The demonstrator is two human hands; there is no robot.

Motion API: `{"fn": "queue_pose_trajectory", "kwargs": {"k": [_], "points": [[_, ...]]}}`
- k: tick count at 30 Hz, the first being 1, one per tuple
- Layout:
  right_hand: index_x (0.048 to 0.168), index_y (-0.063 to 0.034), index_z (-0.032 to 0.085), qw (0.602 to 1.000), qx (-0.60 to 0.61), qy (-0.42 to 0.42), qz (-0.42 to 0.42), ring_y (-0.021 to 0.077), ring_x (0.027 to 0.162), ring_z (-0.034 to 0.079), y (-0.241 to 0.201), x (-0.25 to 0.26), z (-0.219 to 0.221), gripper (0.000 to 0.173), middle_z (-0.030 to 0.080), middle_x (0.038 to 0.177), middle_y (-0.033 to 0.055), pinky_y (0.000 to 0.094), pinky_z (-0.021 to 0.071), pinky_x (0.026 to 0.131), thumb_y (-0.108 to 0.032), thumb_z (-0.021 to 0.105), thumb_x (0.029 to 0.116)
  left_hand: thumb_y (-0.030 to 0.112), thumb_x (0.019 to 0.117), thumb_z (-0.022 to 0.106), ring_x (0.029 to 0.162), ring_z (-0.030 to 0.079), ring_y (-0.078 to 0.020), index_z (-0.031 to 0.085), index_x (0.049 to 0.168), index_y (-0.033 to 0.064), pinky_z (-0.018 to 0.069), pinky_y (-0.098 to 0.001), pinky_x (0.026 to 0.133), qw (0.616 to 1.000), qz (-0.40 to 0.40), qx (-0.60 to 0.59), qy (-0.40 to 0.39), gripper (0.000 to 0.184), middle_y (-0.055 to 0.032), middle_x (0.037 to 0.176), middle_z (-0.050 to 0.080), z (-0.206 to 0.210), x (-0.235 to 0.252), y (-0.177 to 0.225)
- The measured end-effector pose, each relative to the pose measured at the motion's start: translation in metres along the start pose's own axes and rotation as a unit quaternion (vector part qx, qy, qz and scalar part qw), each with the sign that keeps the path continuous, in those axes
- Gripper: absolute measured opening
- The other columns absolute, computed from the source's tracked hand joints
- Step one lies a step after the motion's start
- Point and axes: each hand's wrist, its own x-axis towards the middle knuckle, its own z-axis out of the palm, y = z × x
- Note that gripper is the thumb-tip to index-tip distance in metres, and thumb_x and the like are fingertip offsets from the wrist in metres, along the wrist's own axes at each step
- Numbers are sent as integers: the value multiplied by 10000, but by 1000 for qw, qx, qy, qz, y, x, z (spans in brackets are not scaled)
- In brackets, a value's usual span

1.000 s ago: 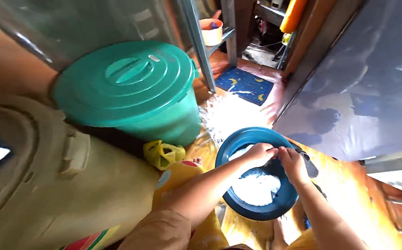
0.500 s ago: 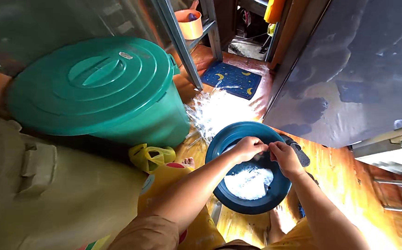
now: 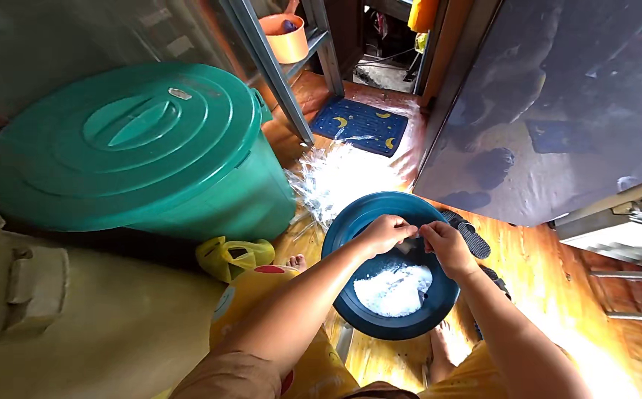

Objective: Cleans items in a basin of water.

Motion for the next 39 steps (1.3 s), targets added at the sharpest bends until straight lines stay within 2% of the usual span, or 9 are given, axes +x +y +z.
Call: {"fn": "queue_pose_trajectory", "kwargs": {"k": [2, 4, 6, 11, 19, 24, 28, 36, 39], "points": [[934, -35, 646, 1000, -13, -4, -5, 54, 609, 567, 0, -1, 2, 208, 598, 717, -16, 229, 515, 627, -183, 563, 1055, 367, 1094, 513, 689, 490, -76, 694, 1026, 29, 443, -262, 686, 999, -13, 29, 5, 389, -19, 825, 573, 3, 0, 1], [936, -32, 645, 999, -29, -9, -10, 49, 616, 565, 0, -3, 4, 226, 597, 730, -17, 228, 512, 632, -195, 549, 1060, 377, 1108, 468, 779, 550, -113, 686, 1043, 5, 479, -309, 771, 999, -8, 42, 3, 436, -65, 903, 620, 5, 1, 0], [944, -28, 652, 999, -41, -9, -10, 54, 633, 578, 0, -3, 3, 213, 606, 741, -8, 233, 523, 649, -186, 561, 1053, 337, 1092, 521, 893, 614, -119, 697, 1072, 3, 508, -333, 875, 999, 11, 42, -16, 378, -83, 986, 673, 3, 3, -4], [1022, -13, 675, 998, -56, -13, 13, 74, 729, 649, -3, -3, -6, 144, 664, 838, 30, 251, 571, 728, -142, 611, 1024, 234, 991, 706, 961, 645, -93, 745, 1098, 51, 518, -332, 923, 998, 23, 44, -36, 215, -54, 1042, 716, -2, 4, -6], [1045, -19, 690, 996, -81, -27, 25, 74, 754, 655, -11, -7, -13, 120, 684, 890, 37, 249, 571, 739, -103, 609, 1017, 204, 981, 715, 1032, 664, -106, 748, 1134, 56, 523, -351, 964, 995, 18, 50, -79, 215, -59, 1113, 729, -8, 4, -1], [1119, -7, 696, 998, -16, -56, 27, 96, 817, 677, -9, -7, -18, 179, 703, 953, 53, 264, 585, 753, -134, 665, 995, 235, 990, 705, 958, 659, -87, 752, 1082, 49, 527, -337, 924, 995, 32, 70, -59, 213, -51, 1034, 729, -5, 4, -5], [968, -22, 704, 998, -42, -36, 32, 63, 719, 655, -4, -4, -12, 129, 682, 811, 12, 240, 569, 715, -147, 679, 987, 290, 1007, 681, 904, 636, -94, 745, 1073, 47, 515, -350, 881, 992, 39, 106, -57, 260, -50, 989, 713, -4, 3, -5], [847, -49, 657, 993, -121, -6, -4, 46, 629, 552, 3, 3, 2, 338, 592, 730, -17, 243, 498, 650, -272, 538, 1071, 360, 1113, 459, 839, 587, -131, 710, 1037, 26, 491, -352, 832, 991, 7, 126, -42, 424, -70, 942, 661, 2, 1, 3], [836, -41, 648, 997, -74, -1, 5, 42, 625, 568, 0, 2, 3, 319, 606, 716, -19, 231, 510, 648, -229, 544, 1072, 294, 1072, 572, 751, 539, -57, 719, 1035, 19, 471, -257, 749, 997, 33, 61, -31, 314, -24, 867, 639, 0, 2, -4]]}}
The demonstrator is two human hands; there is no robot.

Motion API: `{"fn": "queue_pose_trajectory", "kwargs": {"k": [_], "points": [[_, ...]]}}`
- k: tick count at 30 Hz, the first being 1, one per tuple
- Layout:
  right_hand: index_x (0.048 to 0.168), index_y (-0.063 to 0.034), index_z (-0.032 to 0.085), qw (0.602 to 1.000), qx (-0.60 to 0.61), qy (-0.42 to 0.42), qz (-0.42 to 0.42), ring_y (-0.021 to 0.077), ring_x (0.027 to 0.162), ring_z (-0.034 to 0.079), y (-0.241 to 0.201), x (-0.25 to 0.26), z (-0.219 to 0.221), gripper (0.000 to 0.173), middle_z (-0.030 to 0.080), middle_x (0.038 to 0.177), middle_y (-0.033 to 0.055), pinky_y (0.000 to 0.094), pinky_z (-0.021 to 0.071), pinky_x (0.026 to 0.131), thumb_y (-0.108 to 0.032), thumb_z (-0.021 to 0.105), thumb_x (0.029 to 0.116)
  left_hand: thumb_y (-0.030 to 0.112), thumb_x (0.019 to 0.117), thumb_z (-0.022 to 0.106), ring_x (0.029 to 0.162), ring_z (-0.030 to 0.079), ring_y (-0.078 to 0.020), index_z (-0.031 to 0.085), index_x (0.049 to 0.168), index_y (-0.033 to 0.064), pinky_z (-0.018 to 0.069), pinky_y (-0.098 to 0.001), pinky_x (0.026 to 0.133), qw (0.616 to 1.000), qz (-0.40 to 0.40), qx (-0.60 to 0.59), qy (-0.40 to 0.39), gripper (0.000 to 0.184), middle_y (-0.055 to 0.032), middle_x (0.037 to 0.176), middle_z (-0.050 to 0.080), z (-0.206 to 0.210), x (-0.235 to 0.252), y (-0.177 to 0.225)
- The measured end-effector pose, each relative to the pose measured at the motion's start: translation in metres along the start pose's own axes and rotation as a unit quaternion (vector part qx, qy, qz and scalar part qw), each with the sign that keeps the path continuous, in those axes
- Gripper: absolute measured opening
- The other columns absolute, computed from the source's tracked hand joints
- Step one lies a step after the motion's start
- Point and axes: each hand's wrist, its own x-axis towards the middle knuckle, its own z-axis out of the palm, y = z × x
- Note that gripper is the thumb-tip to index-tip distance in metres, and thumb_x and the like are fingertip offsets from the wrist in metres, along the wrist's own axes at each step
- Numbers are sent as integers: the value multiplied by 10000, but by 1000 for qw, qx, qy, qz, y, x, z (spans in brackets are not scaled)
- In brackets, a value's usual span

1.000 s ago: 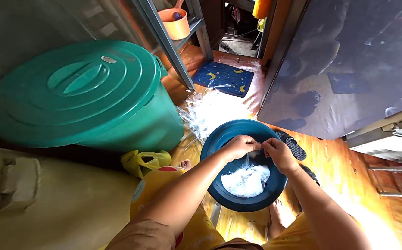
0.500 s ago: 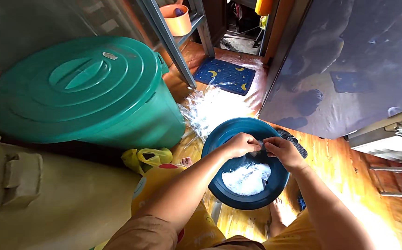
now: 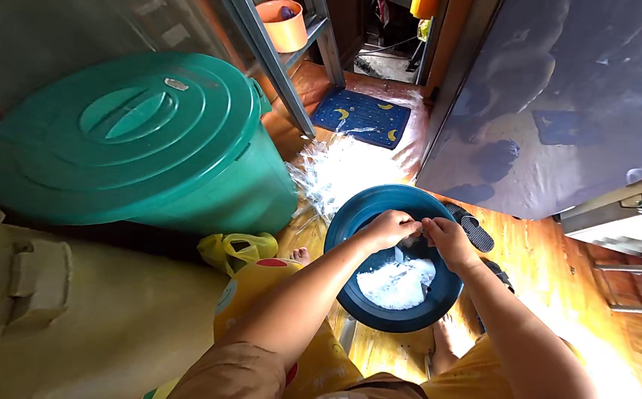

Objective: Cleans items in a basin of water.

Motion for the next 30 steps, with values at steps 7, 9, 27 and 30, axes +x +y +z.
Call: {"fn": "queue_pose_trajectory", "kwargs": {"k": [7, 9, 27, 30], "points": [[971, -17, 644, 991, 109, -68, 40, 94, 724, 653, -7, -8, -8, 88, 646, 804, 21, 271, 589, 741, -89, 618, 1016, 210, 956, 746, 830, 623, -65, 737, 1023, 33, 521, -282, 812, 997, -31, -71, -4, 189, -31, 918, 701, -3, -3, -4], [942, -28, 641, 995, 80, -59, 28, 73, 693, 634, -5, -8, -5, 149, 628, 767, 2, 257, 574, 717, -127, 585, 1038, 280, 987, 712, 717, 527, -42, 719, 990, 38, 452, -242, 699, 998, -44, -53, -3, 241, 1, 834, 637, -1, -4, -2], [1127, 40, 695, 989, -120, -50, -74, 196, 960, 690, -9, -14, -6, 304, 718, 1053, 157, 394, 550, 914, -203, 524, 1061, 345, 994, 686, 1185, 644, -215, 731, 1200, 64, 496, -463, 1078, 997, 41, 53, -27, 351, -103, 1244, 694, -3, 0, -15], [1122, 70, 695, 989, -114, -27, -86, 290, 1048, 686, -9, -18, -7, 303, 711, 1093, 218, 483, 520, 973, -184, 540, 1065, 289, 1017, 659, 1071, 678, -324, 722, 1150, -3, 508, -590, 987, 992, 52, 115, 7, 327, -197, 1114, 718, 3, 1, -9]]}}
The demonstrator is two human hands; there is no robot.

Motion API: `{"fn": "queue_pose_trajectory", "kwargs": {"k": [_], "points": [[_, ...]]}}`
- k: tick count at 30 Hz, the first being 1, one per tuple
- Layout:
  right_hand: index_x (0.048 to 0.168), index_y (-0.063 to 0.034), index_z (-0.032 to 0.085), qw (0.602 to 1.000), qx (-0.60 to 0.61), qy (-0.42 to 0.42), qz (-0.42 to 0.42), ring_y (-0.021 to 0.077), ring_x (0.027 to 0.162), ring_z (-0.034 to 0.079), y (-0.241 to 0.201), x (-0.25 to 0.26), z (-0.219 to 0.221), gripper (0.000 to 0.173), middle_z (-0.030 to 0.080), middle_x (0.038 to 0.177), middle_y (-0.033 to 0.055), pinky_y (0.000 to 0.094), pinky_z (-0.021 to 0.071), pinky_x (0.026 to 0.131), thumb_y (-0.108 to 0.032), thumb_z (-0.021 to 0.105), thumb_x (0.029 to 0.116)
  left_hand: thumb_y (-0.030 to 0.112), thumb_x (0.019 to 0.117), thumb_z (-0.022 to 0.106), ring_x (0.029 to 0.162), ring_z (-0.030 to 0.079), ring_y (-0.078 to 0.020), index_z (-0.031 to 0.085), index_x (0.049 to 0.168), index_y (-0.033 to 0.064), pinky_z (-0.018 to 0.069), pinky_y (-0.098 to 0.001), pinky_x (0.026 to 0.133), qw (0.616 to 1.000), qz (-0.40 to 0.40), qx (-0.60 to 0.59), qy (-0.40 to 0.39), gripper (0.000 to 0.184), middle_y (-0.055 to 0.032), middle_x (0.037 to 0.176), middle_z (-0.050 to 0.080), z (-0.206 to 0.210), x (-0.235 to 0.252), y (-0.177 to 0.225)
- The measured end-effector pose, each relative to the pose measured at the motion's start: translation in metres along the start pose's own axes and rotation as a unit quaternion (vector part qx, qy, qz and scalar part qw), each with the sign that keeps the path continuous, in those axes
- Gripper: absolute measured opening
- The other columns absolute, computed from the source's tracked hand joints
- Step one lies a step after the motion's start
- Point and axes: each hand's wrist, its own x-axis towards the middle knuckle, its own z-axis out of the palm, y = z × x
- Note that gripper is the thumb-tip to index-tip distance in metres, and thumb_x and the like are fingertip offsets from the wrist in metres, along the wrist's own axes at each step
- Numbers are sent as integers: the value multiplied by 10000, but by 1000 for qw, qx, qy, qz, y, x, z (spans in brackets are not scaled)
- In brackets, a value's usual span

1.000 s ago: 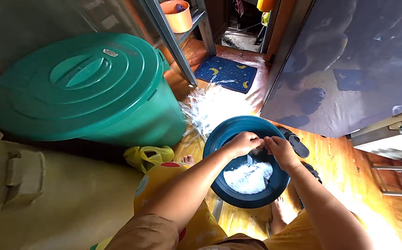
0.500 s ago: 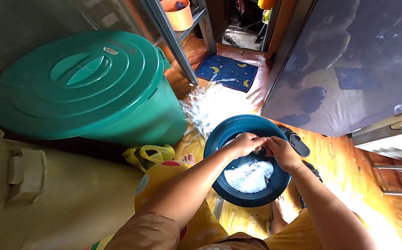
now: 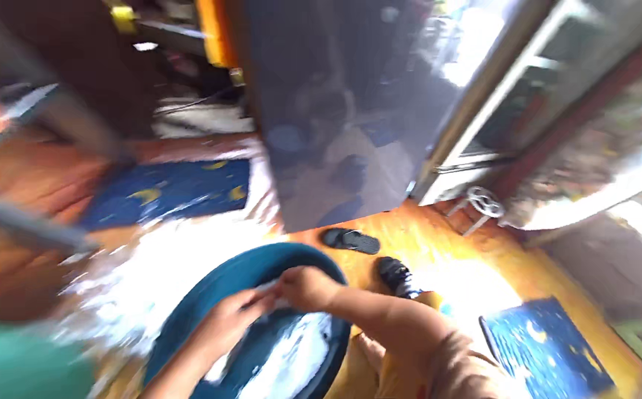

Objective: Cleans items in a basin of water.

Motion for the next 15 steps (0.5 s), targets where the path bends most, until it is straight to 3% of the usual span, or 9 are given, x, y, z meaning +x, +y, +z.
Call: {"fn": "queue_pose_trajectory", "kwargs": {"k": [3, 5, 7, 11, 13, 15], "points": [[1059, 94, 692, 1000, 1, 22, 3, 342, 1001, 684, -2, -2, 2, 372, 702, 1020, 242, 530, 519, 925, -223, 499, 1090, 263, 1083, 502, 1057, 654, -412, 669, 1172, -97, 469, -634, 976, 999, -17, 41, -1, 406, -300, 1110, 681, 4, -6, 12], [1033, 112, 685, 1000, 11, 21, 4, 354, 957, 681, -4, -3, 1, 417, 695, 975, 252, 539, 516, 898, -234, 465, 1106, 281, 1105, 423, 1023, 659, -364, 661, 1143, -130, 485, -581, 968, 999, -7, 43, 20, 476, -293, 1073, 682, 11, -7, 12], [1021, 125, 682, 999, 28, 25, -4, 349, 923, 684, -1, -3, 1, 421, 696, 948, 254, 525, 524, 881, -226, 465, 1108, 310, 1109, 409, 960, 651, -243, 653, 1117, -121, 511, -484, 928, 999, 11, 15, 33, 496, -225, 1034, 683, 15, -5, 7], [1058, 132, 658, 998, 52, 20, -31, 333, 958, 661, 5, -3, -2, 332, 677, 997, 262, 482, 512, 898, -161, 506, 1086, 219, 1024, 580, 925, 642, -49, 632, 1136, -59, 544, -310, 881, 994, 7, -112, -4, 304, -47, 1026, 686, 11, 1, -4], [1086, 127, 660, 997, 61, 13, -34, 315, 955, 661, 8, -5, -5, 298, 681, 1015, 254, 464, 516, 886, -137, 522, 1073, 190, 968, 675, 886, 654, -21, 647, 1111, -16, 561, -282, 844, 990, -7, -141, -14, 252, 18, 983, 693, 9, 2, -6], [1104, 117, 657, 998, 60, 0, -23, 308, 942, 659, 9, -7, -8, 306, 678, 1020, 246, 461, 521, 875, -159, 527, 1077, 169, 951, 703, 893, 657, -23, 650, 1116, -19, 566, -283, 852, 990, -23, -139, -22, 256, 16, 997, 697, 9, 2, -7]]}}
